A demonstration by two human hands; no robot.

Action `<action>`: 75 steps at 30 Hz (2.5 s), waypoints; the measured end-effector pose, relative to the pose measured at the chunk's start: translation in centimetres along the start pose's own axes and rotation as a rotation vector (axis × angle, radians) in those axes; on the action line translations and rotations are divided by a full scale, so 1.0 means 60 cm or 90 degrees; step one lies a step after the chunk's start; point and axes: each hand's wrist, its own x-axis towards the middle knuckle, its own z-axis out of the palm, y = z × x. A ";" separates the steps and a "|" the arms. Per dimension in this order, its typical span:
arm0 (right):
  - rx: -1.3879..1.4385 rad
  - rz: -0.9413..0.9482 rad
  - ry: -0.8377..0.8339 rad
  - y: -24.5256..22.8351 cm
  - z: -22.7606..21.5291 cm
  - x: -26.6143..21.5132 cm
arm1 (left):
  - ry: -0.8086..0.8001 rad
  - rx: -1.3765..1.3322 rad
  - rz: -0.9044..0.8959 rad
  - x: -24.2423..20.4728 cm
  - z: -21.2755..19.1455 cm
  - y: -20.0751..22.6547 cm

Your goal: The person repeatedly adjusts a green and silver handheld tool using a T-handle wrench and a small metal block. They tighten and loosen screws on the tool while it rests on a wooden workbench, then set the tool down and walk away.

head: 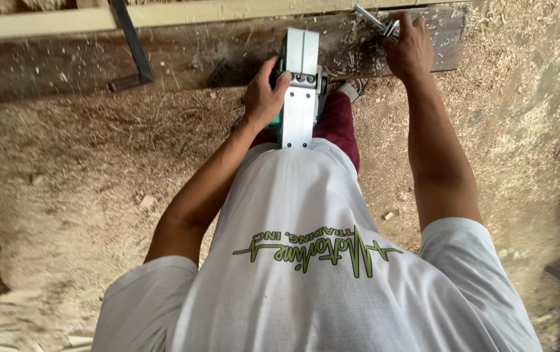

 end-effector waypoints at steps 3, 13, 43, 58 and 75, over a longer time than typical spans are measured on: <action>-0.169 -0.255 0.209 0.032 0.033 0.037 | 0.018 0.018 0.004 -0.002 -0.007 0.027; 1.075 -0.155 -0.385 -0.079 -0.049 -0.064 | 0.084 -0.057 0.046 -0.012 -0.016 0.050; -0.304 -0.879 0.075 -0.217 -0.048 -0.134 | 0.069 -0.010 0.011 -0.009 -0.020 0.053; -0.297 -0.875 0.106 -0.236 -0.054 -0.143 | 0.074 -0.010 0.043 0.001 -0.029 0.050; 0.688 0.062 -0.373 -0.179 0.031 -0.157 | 0.019 0.125 0.380 -0.007 -0.071 0.140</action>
